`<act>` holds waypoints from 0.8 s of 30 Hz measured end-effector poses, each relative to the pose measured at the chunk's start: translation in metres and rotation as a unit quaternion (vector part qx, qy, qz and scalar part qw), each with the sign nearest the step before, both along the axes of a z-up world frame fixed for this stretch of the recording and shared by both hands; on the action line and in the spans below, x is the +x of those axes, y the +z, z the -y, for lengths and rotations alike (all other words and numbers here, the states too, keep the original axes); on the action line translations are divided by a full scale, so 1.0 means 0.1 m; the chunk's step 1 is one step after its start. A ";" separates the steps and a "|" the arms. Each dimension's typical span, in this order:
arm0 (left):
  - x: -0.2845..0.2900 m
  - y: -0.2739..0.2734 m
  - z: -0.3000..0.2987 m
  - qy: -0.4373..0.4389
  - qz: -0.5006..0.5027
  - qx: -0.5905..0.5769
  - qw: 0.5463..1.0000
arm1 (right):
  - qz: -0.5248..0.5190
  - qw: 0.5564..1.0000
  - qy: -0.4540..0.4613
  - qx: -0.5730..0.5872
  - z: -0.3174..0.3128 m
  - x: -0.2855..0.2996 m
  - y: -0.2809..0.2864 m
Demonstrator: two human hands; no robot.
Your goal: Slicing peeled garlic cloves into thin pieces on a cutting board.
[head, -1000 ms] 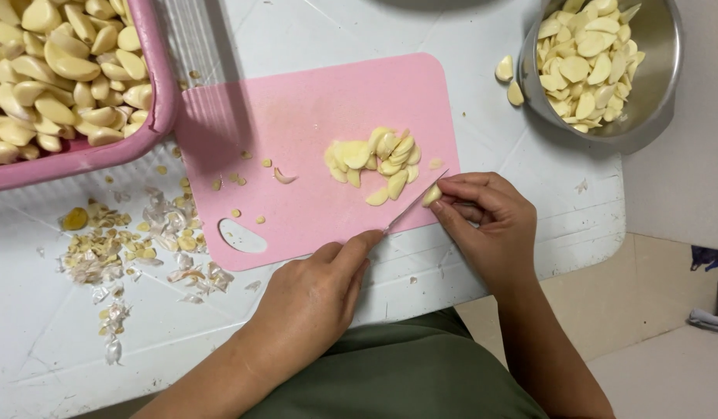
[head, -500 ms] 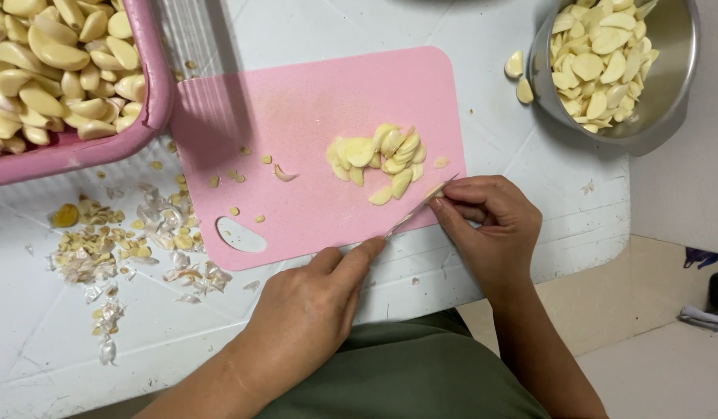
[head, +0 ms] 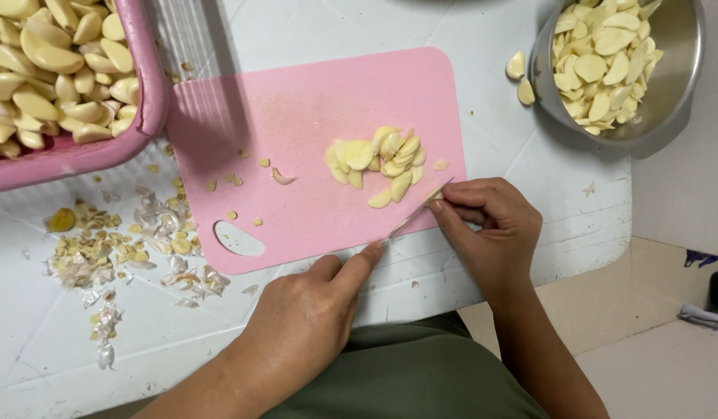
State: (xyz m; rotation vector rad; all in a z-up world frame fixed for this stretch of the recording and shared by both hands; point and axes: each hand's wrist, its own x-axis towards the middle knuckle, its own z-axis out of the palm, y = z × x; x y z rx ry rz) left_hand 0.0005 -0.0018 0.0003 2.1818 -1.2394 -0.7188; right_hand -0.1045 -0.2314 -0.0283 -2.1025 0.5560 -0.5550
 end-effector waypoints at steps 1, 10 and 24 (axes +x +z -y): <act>0.00 -0.02 0.00 -0.001 0.002 -0.002 1.000 | 0.002 1.000 -0.001 -0.002 0.00 0.00 0.00; -0.04 -0.07 -0.01 -0.011 0.007 -0.001 1.000 | -0.004 1.000 -0.003 0.022 0.00 0.01 0.02; -0.02 -0.07 -0.04 -0.010 0.013 0.020 1.000 | 0.000 1.000 -0.002 0.023 -0.01 0.02 0.02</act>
